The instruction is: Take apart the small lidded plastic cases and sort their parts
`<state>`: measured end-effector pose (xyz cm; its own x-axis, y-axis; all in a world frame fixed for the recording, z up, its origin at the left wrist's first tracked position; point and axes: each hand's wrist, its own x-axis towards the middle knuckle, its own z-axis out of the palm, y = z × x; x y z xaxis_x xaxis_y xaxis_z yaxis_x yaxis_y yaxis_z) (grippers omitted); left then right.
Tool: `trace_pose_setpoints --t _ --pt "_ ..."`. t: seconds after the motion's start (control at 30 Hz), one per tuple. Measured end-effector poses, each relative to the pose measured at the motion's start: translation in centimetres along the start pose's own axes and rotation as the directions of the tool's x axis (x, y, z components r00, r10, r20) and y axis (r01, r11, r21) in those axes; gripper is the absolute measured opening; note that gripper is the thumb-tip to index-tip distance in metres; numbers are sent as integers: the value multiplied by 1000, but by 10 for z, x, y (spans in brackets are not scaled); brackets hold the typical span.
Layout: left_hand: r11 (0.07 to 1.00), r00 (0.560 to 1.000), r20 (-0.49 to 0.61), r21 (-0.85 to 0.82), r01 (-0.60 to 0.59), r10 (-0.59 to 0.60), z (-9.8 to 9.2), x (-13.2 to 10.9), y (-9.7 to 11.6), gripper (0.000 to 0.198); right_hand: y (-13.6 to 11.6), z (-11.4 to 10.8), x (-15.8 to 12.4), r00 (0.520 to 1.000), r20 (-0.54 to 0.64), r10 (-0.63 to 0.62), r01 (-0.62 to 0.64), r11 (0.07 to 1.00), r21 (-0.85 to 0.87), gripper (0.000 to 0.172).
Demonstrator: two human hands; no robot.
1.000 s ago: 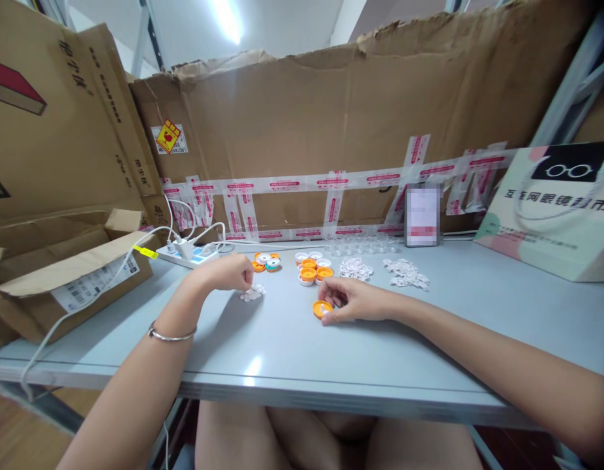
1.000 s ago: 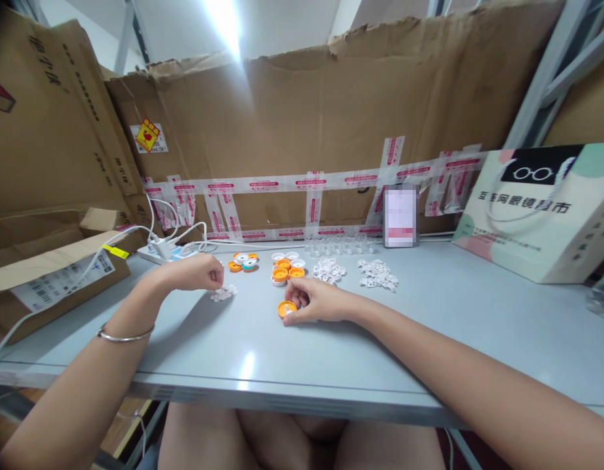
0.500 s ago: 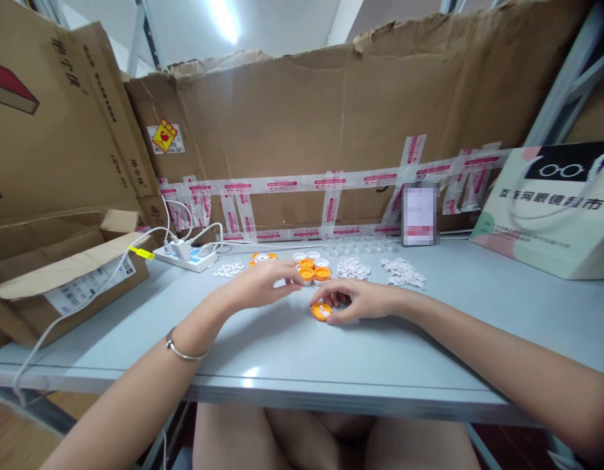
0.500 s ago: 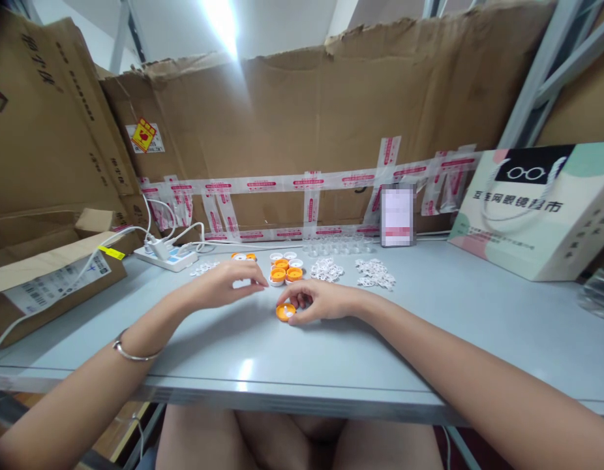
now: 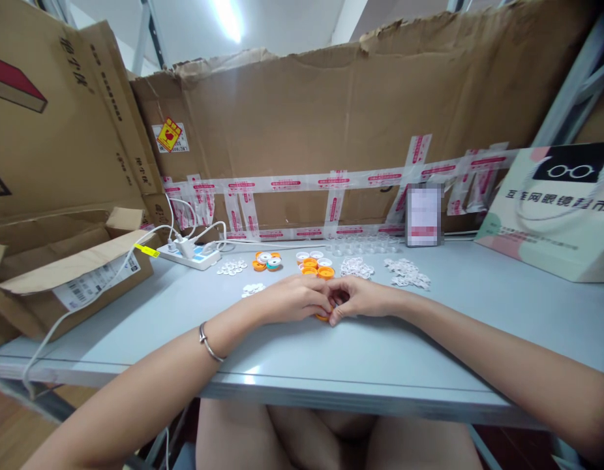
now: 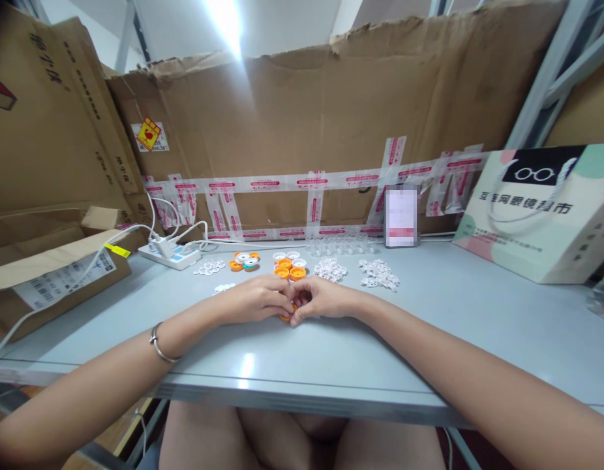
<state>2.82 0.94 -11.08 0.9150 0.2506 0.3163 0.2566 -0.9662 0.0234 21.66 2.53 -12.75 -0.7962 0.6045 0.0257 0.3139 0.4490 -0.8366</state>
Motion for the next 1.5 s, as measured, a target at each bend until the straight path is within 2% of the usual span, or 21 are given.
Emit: trace_pose_setpoints --t 0.13,0.27,0.33,0.5,0.7,0.83,0.93,1.07,1.13,1.2,1.23,1.3,1.4,1.5 --pt "974 996 -3 209 -86 89 0 -2 1 22 -1 -1 -1 999 -3 34 -34 999 1 32" --pt "886 976 77 411 -216 202 -5 -2 3 24 0 -1 -1 999 -8 44 -44 999 -32 29" --pt "863 967 99 437 -253 234 -6 -1 4 23 -1 -1 -1 999 -5 36 -36 999 -32 28" --pt "884 970 79 401 -242 230 -3 0 0 18 -2 0 -1 1000 18 4 -4 1000 4 27" --pt "830 957 90 481 -284 275 -3 -4 1 23 2 -2 -2 1000 15 12 -12 1000 -29 30" --pt "906 981 32 379 -191 193 -3 -2 3 22 2 -2 -1 1000 20 8 -6 999 -54 34" --pt "982 993 -43 159 -102 110 0 -1 2 16 0 -2 -1 1000 19 2 -1 999 -51 36" --pt "996 992 -126 -83 22 -32 -4 -5 -1 15 3 -2 -2 1000 11 -2 3 998 -55 36" --pt "989 987 -117 -108 101 -113 -14 -10 -4 15 3 -1 -2 1000 1 25 -25 998 -51 39" --pt "976 976 -55 -71 204 -209 -27 -16 -8 14 1 -1 -3 998 -15 67 -67 997 -45 44" --pt "963 964 -11 -34 266 -266 -34 -20 -10 13 -1 0 -3 996 -22 84 -85 995 -45 46" --pt "913 911 69 39 405 -407 -49 -26 -14 13 -4 1 -3 994 -29 106 -108 993 -41 46" --pt "815 794 187 100 571 -579 -65 -33 -17 13 -8 2 -4 993 -38 111 -113 993 -38 44" --pt "744 693 291 116 658 -659 -70 -37 -19 13 -7 2 -4 994 -38 104 -106 993 -43 43"
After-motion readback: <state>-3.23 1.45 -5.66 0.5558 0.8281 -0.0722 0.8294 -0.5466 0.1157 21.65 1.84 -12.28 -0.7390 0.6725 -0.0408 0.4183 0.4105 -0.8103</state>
